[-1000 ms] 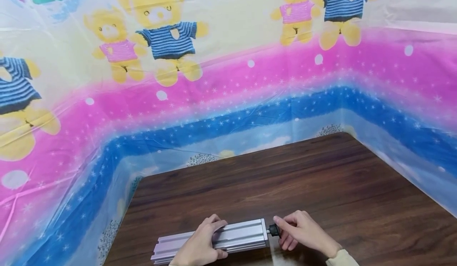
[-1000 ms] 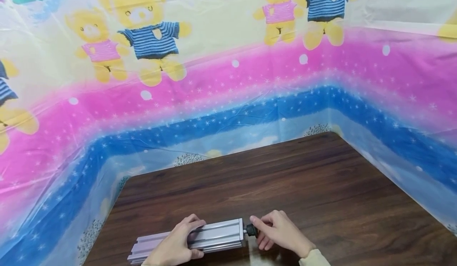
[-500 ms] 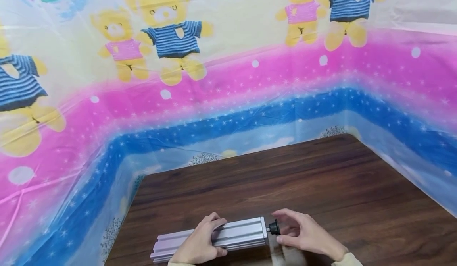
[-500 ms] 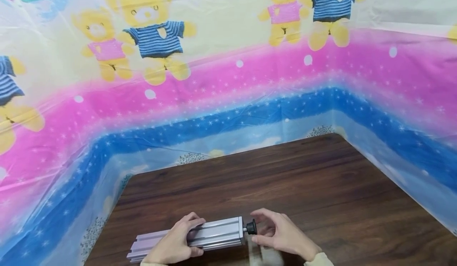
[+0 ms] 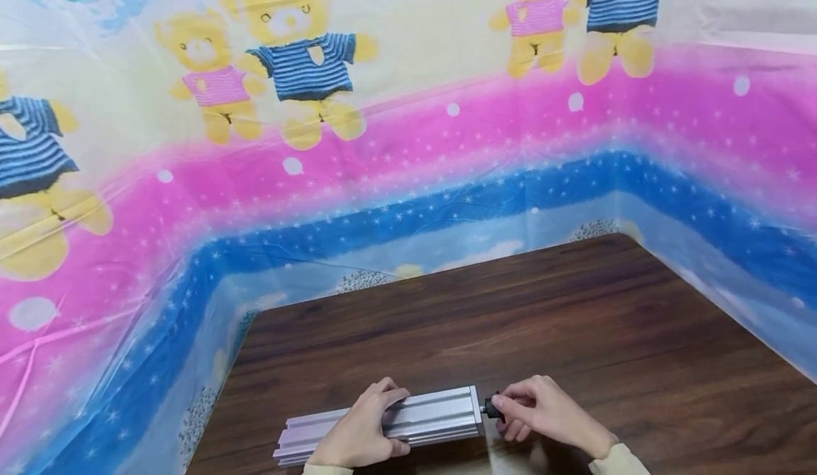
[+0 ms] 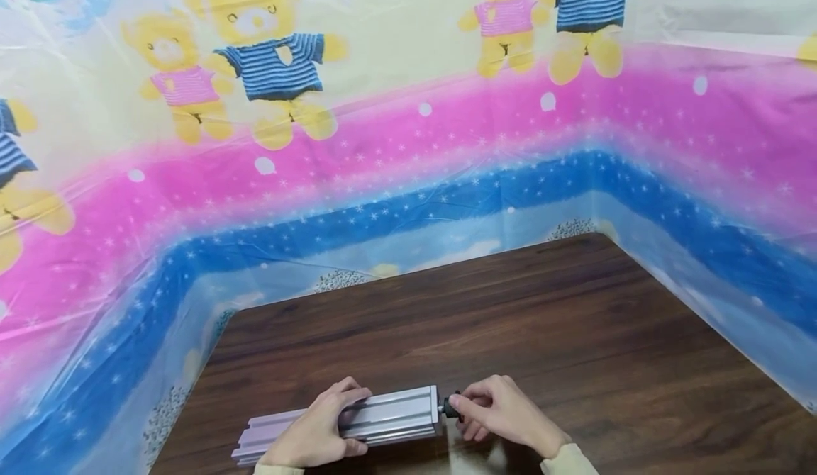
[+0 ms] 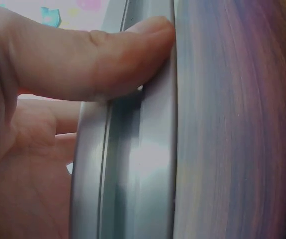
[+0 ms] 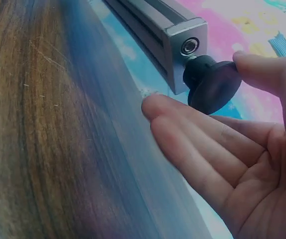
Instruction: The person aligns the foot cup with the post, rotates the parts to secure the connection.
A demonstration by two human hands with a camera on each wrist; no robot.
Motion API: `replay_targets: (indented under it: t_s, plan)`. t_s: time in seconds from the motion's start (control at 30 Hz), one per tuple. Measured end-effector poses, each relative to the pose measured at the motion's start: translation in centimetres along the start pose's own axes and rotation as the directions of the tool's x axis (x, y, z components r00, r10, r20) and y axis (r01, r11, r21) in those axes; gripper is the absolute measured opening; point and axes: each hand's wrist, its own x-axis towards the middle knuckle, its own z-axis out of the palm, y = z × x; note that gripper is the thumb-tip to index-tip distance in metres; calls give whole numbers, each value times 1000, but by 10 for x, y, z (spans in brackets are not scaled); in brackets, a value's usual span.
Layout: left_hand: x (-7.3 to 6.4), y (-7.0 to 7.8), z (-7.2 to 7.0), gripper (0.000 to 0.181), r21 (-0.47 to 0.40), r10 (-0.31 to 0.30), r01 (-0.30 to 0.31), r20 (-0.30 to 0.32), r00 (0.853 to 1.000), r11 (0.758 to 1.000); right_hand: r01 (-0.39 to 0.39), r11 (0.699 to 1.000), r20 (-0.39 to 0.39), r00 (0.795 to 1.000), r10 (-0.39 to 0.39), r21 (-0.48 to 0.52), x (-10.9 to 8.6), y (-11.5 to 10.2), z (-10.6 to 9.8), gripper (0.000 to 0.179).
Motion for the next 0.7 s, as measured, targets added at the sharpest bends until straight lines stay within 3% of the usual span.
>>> replay_targets:
  t_s: [0.2, 0.5, 0.6, 0.7]
  plan:
    - [0, 1, 1, 66, -13, -2, 2, 7, 1000, 1000, -104, 995, 16, 994, 104, 2, 2, -1, 1, 55]
    - [1, 5, 0, 64, -32, -30, 32, 37, 999, 999, -174, 985, 31, 984, 174, -1, -1, -1, -1, 70]
    - [1, 5, -2, 65, -36, -29, 30, 37, 999, 999, -155, 988, 13, 988, 155, 3, -3, -2, -3, 65]
    - [0, 4, -3, 66, -31, -20, 21, 22, 1000, 999, -48, 998, -29, 998, 47, -32, -6, -1, -5, 42]
